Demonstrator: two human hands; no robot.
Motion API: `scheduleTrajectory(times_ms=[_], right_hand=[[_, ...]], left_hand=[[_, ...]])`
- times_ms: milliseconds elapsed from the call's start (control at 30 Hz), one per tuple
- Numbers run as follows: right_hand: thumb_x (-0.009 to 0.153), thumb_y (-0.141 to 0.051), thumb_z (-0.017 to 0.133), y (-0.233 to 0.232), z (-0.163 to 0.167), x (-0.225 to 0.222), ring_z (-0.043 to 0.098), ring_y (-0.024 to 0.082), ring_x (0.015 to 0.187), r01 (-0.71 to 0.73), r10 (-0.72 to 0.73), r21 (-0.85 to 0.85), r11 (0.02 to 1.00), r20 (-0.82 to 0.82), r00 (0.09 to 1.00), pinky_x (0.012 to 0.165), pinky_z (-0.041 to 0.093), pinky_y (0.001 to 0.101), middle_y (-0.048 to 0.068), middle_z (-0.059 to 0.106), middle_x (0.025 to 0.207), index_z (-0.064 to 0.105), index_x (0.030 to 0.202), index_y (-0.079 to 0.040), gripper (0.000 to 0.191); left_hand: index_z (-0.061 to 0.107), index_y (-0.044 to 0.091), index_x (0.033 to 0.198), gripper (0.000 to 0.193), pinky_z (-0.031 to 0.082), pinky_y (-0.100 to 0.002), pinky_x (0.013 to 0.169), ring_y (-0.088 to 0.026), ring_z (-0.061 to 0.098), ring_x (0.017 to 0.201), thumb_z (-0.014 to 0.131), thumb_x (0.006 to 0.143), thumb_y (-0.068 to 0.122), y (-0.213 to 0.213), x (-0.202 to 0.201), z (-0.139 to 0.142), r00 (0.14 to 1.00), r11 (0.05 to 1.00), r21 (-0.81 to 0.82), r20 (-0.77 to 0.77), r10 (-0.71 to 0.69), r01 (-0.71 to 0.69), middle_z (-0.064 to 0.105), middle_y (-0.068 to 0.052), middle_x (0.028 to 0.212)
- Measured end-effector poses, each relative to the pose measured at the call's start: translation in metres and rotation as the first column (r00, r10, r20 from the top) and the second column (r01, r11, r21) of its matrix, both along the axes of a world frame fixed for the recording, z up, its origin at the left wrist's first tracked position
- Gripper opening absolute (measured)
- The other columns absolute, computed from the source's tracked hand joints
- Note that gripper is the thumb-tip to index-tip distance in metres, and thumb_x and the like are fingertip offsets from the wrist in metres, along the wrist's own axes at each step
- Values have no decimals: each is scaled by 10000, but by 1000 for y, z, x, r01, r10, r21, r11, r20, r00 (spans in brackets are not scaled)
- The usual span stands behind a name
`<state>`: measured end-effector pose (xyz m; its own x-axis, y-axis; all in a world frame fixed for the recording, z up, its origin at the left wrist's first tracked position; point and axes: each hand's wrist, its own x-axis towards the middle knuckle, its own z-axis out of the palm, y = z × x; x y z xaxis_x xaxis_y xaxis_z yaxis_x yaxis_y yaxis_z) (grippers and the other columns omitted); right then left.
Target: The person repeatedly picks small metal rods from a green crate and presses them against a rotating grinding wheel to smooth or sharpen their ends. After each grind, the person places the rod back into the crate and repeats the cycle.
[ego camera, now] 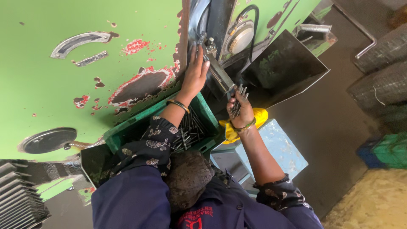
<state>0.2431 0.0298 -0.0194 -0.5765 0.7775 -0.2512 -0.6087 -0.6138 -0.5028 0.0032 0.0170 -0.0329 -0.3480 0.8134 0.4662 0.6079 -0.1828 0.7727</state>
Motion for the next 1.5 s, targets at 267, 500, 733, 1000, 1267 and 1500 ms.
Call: scheduleTrajectory(times_ms=[267,500,733,1000,1267,1500], right_hand=[[995,-163,594,-15,20,-6,656,155,793,82,-85,73,994,34,996,745,586,300,25,645,911,590,1268,-106,279],[1040,-236,640,-6,4,-2,550,82,601,44,-47,31,999,105,993,528,466,235,-25,578,773,579,1154,-170,145],[967,-198,568,-7,0,3,371,63,430,-148,149,21,989,-9,989,404,302,229,-55,488,661,618,1198,-205,237],[1034,-234,599,-8,-8,-3,373,73,492,-187,191,84,979,-44,981,462,317,237,-37,470,711,549,1042,-173,79],[1011,-297,611,-11,-9,-10,404,75,515,-214,214,16,977,-36,976,473,336,244,-19,600,833,577,952,-170,144],[1025,-288,601,-14,-1,-7,405,68,518,-289,291,54,956,-27,956,479,352,233,40,732,1102,614,1028,-140,148]], left_hand=[[-117,-26,1568,1512,117,-547,1229,-483,-75,1524,912,670,624,-11,-4,29,981,985,-36,-93,-171,169,-148,-348,1617],[-52,14,1643,1258,101,-503,1305,-436,-43,1614,827,883,495,-10,-10,18,986,987,-32,-54,-158,157,-90,-314,1708],[-34,32,1650,1043,140,-488,1280,-440,8,1608,700,1003,393,-12,-12,10,983,981,-59,15,-182,183,-50,-311,1702],[19,58,1653,900,207,-480,1272,-439,65,1603,632,1057,339,-15,-12,16,990,993,-12,-78,-120,119,-13,-292,1711],[117,80,1683,792,221,-463,1321,-407,127,1646,595,1104,334,-19,-14,17,993,999,31,-110,-32,35,75,-230,1756],[-40,62,1601,1263,181,-472,1236,-431,35,1553,847,790,452,-23,-15,31,991,991,-107,-97,-94,84,-51,-283,1665]])
